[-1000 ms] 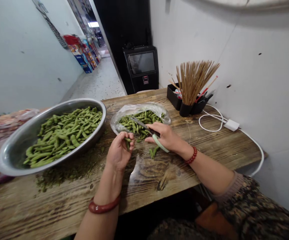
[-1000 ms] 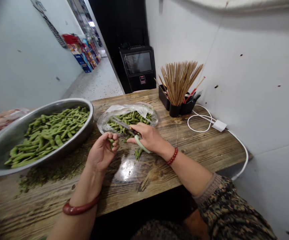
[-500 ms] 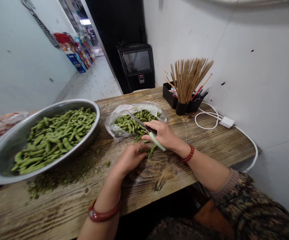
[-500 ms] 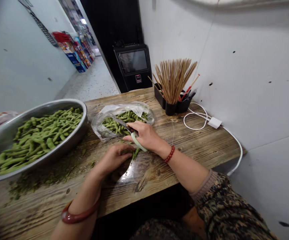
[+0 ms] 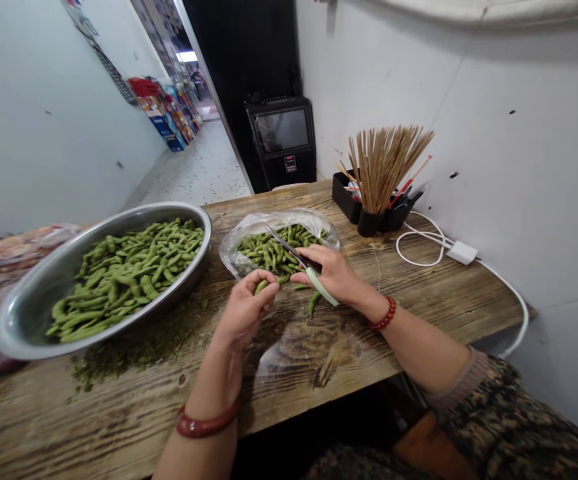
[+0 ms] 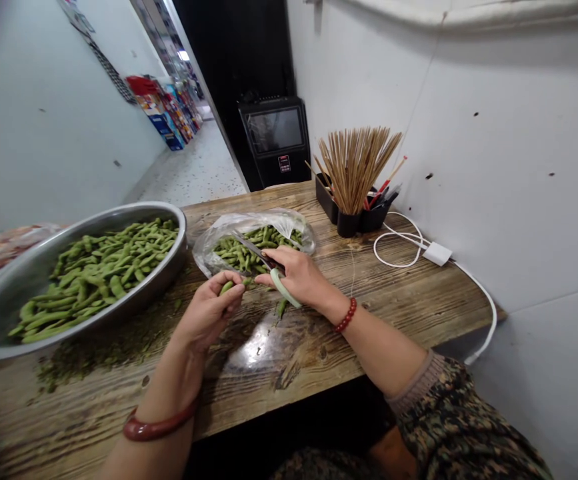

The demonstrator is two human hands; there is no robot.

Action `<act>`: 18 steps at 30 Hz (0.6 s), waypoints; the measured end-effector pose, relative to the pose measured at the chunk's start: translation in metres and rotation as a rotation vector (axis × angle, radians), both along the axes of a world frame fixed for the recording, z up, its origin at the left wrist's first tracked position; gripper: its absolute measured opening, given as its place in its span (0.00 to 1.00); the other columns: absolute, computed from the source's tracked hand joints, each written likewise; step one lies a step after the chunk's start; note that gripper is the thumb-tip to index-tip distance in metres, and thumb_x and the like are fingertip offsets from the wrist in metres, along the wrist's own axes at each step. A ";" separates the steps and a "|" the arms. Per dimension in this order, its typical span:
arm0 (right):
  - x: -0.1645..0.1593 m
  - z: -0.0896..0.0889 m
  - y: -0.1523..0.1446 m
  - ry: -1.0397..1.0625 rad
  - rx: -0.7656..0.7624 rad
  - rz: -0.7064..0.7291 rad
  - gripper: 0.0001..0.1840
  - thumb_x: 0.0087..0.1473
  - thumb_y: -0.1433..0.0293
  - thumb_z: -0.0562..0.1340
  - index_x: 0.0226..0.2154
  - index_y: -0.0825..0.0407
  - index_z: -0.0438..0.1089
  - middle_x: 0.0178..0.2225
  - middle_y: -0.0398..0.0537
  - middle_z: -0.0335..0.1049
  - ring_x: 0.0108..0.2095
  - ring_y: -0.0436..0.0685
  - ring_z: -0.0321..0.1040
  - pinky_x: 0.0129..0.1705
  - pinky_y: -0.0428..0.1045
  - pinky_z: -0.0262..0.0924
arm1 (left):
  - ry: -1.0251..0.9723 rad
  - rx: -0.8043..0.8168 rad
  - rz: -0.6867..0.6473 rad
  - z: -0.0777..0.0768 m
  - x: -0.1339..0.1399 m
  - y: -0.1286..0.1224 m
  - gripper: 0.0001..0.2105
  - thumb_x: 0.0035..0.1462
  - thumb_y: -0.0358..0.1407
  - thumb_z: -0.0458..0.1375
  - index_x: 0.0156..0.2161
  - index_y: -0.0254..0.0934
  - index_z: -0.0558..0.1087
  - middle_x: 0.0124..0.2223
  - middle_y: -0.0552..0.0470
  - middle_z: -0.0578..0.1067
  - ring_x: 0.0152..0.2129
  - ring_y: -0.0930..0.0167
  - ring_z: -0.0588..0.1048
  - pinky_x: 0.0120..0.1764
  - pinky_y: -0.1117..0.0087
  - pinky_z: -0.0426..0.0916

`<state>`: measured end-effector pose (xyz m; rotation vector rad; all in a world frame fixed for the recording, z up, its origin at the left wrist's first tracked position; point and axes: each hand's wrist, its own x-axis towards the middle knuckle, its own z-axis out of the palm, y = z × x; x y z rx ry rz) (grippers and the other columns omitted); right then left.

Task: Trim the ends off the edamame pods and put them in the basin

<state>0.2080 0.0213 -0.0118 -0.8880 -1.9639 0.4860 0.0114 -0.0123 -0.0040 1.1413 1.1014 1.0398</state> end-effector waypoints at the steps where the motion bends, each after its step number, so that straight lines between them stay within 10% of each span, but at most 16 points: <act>1: 0.000 -0.001 0.000 0.003 0.001 0.004 0.21 0.50 0.61 0.66 0.45 0.56 0.70 0.33 0.48 0.69 0.33 0.54 0.66 0.37 0.49 0.61 | -0.069 -0.023 0.026 0.000 0.000 0.000 0.10 0.47 0.36 0.64 0.34 0.36 0.69 0.18 0.62 0.60 0.13 0.81 0.54 0.17 0.79 0.47; 18: -0.002 0.001 -0.011 -0.204 -0.073 0.200 0.31 0.46 0.58 0.68 0.51 0.53 0.65 0.35 0.47 0.63 0.34 0.53 0.62 0.36 0.48 0.60 | -0.258 0.014 0.160 0.000 0.001 0.001 0.11 0.45 0.35 0.66 0.31 0.34 0.69 0.19 0.61 0.62 0.14 0.82 0.56 0.16 0.81 0.48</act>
